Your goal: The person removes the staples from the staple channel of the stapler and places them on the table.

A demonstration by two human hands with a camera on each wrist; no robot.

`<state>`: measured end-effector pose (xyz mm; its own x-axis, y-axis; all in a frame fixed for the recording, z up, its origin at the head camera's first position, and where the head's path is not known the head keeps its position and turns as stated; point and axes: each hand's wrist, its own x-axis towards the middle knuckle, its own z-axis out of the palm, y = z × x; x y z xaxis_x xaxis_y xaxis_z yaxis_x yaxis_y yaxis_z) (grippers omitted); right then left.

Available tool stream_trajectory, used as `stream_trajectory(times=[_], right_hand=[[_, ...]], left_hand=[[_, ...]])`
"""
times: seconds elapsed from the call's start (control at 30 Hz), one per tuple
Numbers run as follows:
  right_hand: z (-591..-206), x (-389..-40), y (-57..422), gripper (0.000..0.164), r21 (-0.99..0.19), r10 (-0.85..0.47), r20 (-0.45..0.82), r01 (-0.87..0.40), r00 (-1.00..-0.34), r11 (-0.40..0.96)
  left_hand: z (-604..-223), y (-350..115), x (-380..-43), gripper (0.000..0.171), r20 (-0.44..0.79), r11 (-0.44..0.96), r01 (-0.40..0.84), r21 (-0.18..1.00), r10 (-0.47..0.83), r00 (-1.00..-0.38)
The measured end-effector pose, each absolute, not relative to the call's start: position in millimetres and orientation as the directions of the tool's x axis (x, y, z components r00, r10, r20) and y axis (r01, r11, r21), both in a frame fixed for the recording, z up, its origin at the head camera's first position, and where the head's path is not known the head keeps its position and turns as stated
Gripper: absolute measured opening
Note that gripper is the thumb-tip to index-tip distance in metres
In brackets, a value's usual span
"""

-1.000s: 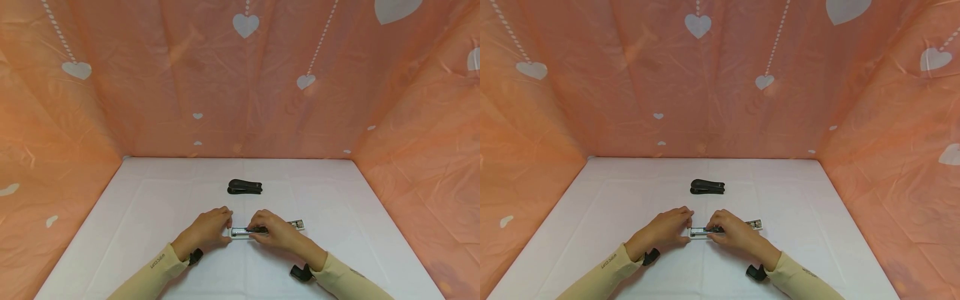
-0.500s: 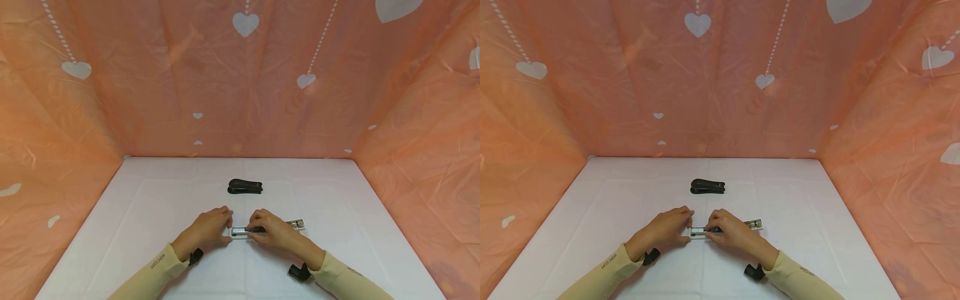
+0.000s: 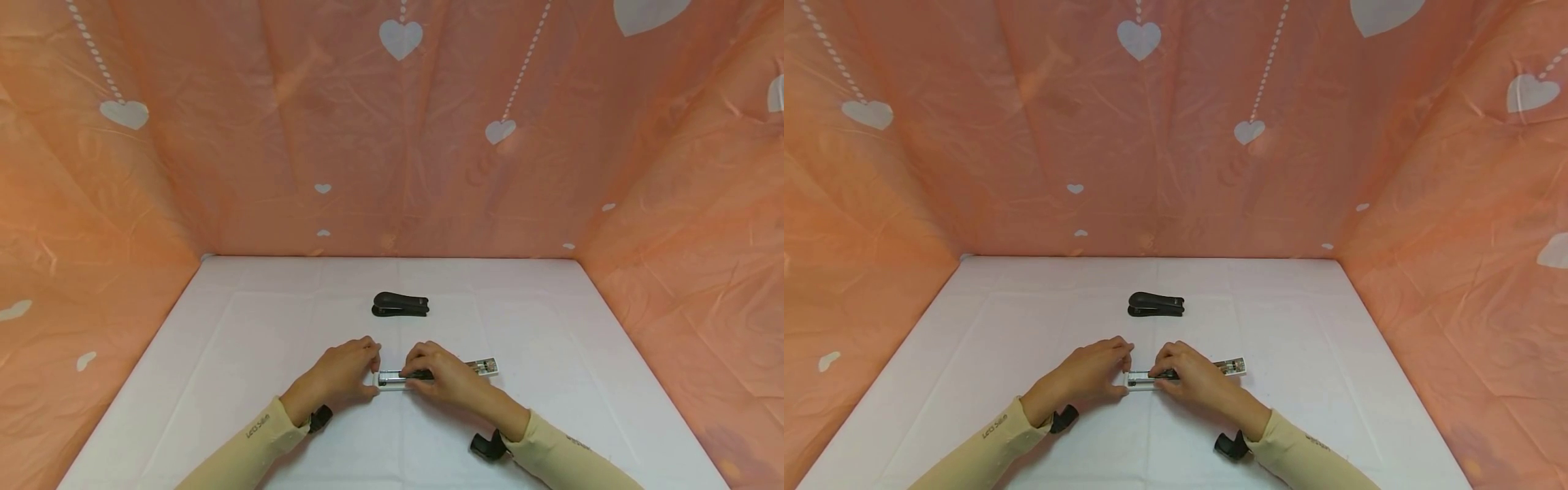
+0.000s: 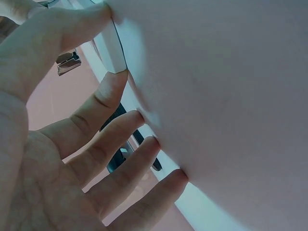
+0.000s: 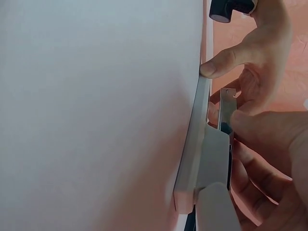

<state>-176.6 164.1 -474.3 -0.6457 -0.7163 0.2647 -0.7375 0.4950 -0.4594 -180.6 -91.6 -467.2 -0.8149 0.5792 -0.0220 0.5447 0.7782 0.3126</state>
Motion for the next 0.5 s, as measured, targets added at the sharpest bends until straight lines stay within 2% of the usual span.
stream_trajectory(times=[0.5], right_hand=[[-474.5, -176.5, 160.9, 0.013, -0.52, -0.65, 0.274, -0.677, -0.709, 0.52]], left_hand=[[-466.3, -91.3, -180.1, 0.036, -0.017, 0.774, 0.547, 0.32, 0.582, -0.813]])
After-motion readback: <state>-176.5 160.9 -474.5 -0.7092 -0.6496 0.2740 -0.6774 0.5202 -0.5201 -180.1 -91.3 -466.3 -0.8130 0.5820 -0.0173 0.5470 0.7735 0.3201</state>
